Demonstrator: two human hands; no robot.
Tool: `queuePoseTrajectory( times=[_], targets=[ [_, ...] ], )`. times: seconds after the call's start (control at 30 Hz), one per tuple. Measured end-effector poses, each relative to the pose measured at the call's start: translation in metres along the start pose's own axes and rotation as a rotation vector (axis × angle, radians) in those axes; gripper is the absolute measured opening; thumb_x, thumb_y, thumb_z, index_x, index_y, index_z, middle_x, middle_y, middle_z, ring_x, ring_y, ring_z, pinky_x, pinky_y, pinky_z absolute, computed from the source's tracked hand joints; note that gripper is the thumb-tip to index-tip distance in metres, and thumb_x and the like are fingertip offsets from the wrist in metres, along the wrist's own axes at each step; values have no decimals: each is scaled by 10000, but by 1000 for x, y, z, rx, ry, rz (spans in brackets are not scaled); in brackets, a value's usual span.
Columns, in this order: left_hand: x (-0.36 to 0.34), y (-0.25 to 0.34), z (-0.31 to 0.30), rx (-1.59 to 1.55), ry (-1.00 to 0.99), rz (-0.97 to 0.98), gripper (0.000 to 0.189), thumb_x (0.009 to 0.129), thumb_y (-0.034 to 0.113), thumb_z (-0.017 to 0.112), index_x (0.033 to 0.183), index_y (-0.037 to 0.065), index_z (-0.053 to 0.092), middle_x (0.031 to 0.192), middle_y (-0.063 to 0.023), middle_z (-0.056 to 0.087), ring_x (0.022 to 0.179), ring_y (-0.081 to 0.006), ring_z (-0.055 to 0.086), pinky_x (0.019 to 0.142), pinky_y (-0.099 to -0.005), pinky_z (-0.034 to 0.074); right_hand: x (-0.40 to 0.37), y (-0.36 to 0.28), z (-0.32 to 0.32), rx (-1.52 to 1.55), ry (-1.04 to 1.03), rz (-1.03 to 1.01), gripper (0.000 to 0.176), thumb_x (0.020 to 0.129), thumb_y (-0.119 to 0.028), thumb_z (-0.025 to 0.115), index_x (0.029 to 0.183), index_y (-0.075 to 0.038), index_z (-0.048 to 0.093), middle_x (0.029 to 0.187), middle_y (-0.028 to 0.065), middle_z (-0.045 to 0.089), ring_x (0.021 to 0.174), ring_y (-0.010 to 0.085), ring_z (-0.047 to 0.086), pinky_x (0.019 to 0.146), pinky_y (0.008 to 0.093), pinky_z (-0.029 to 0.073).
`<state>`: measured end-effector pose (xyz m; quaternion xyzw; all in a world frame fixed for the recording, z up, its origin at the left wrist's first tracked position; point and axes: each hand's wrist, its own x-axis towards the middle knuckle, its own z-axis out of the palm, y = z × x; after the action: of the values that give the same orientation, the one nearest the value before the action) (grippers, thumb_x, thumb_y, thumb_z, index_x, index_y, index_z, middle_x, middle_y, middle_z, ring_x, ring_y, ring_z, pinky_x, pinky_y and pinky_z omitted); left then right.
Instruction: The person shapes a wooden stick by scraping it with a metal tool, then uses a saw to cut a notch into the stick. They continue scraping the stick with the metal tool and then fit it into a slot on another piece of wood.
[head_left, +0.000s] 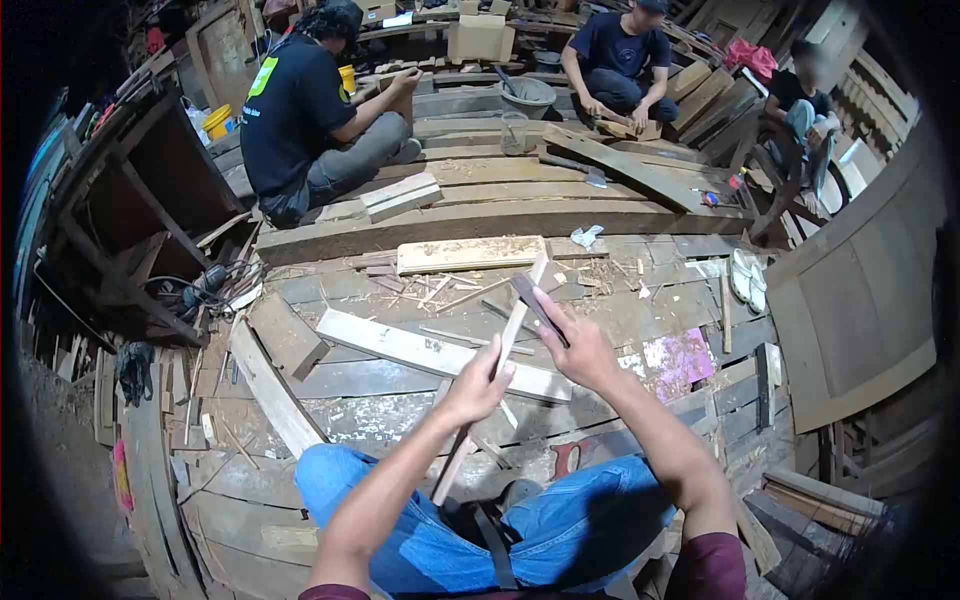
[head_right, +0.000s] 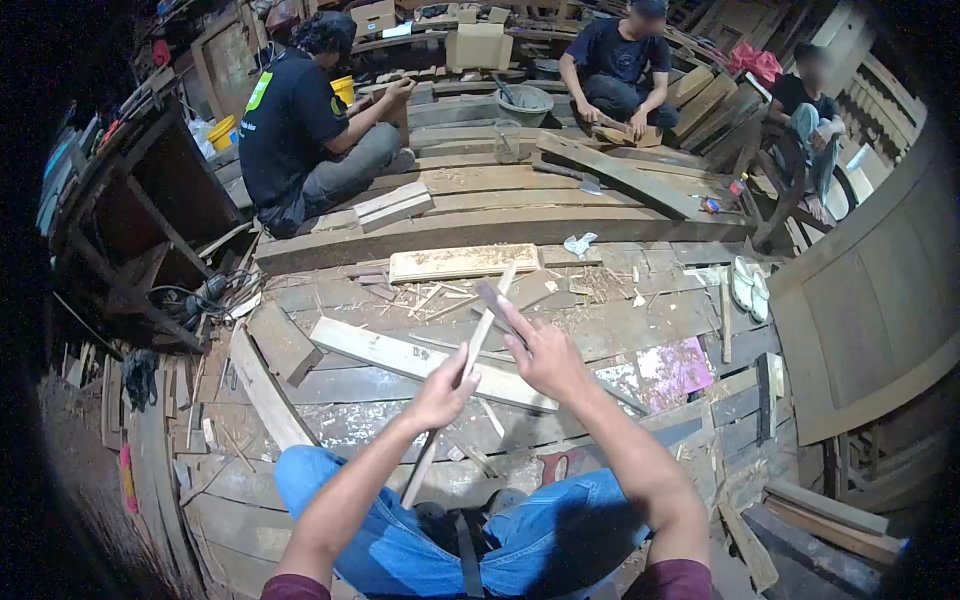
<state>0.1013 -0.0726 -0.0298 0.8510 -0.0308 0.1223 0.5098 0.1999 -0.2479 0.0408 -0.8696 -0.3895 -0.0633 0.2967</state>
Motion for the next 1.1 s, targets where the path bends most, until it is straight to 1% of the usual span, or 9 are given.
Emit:
queuePoseTrajectory(
  times=[0.13,0.23,0.4,0.53,0.6,0.7,0.83,0.87,1.1],
  targets=[
    [-3,38,-14,-174,-177,-302,504,985,333,477,1359,-5,465,1299,-234,553,1221,-304,534,1000,-344,417,-8,5,-8,66,-4,14,548,913,-201,576,1433,-196,403,1000,256,642,878,424,634,756,468,516],
    [-6,29,-11,-166,-202,-285,493,991,349,452,1336,-2,492,1234,-241,592,1174,-315,567,978,-355,433,-16,4,-8,129,-31,54,539,911,-207,580,1424,-183,419,1112,245,634,970,413,631,817,446,514],
    [-13,19,-17,-179,-126,-260,395,992,348,441,995,-13,602,771,-79,592,741,-183,555,682,-347,460,-12,-16,-14,118,-122,85,544,912,-226,581,1430,-220,413,1083,249,640,950,420,632,818,455,511],
    [-12,8,-23,-312,-109,-205,370,990,336,443,883,12,584,737,-56,559,695,-176,512,651,-332,433,-13,-32,-15,30,-185,23,542,899,-226,601,1416,-206,437,1048,233,653,886,398,650,765,439,523],
    [-12,15,-28,-296,-110,-198,363,989,331,444,882,14,586,730,-56,558,692,-174,513,654,-326,434,-10,-37,-17,-13,-234,59,543,889,-198,618,1407,-193,455,1115,207,644,893,375,661,776,412,527],
    [-11,13,-29,-201,-91,-143,373,989,342,450,937,5,601,738,-65,581,717,-172,544,665,-319,446,-12,-25,-7,112,-82,-95,552,901,-262,604,1423,-247,424,909,237,656,814,395,643,742,460,513],
    [-6,-11,-25,-303,-60,-15,356,993,295,460,1046,-33,588,823,-104,623,768,-176,578,695,-349,465,-9,-33,-8,113,-100,-76,542,887,-220,622,1404,-230,458,1015,230,656,853,388,651,764,420,519],
    [-5,4,-36,-19,-56,-25,326,995,283,468,1106,9,607,908,-109,644,842,-193,611,743,-340,493,-7,-37,-11,118,-141,-13,539,886,-206,623,1400,-224,464,1039,233,651,869,389,652,775,413,518],
    [-9,-6,-11,-282,-97,-121,443,917,226,520,1334,83,475,1086,-247,632,966,-344,632,835,-391,496,-16,-35,-6,59,-272,8,486,948,-112,540,1422,-113,435,1382,160,516,1264,229,503,1038,337,381]
  ],
)
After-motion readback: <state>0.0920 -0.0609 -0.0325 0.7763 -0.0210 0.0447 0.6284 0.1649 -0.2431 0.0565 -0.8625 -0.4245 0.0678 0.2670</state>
